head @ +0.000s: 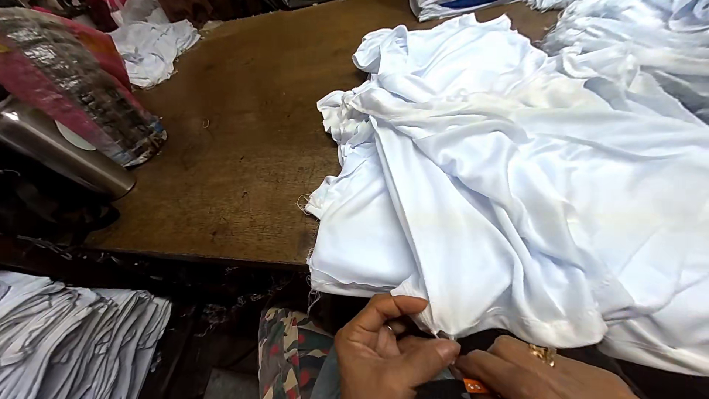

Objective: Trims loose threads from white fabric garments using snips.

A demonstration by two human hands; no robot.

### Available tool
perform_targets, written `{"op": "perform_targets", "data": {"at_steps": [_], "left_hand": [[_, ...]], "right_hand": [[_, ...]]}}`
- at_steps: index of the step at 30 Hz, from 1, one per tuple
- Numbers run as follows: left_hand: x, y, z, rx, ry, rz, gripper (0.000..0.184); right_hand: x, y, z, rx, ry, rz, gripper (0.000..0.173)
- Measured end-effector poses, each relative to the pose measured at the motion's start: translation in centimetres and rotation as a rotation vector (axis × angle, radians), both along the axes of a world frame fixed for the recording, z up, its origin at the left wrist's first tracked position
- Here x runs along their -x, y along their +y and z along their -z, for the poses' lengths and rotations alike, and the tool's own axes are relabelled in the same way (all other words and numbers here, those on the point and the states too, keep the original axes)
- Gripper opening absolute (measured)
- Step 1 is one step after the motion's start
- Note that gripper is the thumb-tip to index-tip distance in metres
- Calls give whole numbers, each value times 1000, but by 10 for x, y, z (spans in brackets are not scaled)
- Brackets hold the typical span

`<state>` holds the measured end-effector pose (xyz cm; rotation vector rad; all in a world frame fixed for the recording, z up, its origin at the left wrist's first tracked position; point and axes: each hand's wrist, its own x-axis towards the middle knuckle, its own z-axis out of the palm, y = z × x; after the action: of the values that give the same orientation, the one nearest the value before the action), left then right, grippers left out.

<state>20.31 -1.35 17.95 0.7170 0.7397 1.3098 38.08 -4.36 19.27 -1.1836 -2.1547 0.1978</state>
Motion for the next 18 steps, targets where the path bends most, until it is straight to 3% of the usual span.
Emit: {"op": "perform_targets", "data": {"at_steps": [4,9,18], "left_hand": [[9,-1,2,3,-75,32,44],[15,-8,2,62,-95,62,46],[21,-12,-7,139,-151,82,48]], "right_hand": [[-27,-3,1,95,-23,80,44],[-46,-5,14,-52,-178,113,38],[-33,4,21,-156,-167,89,39]]}}
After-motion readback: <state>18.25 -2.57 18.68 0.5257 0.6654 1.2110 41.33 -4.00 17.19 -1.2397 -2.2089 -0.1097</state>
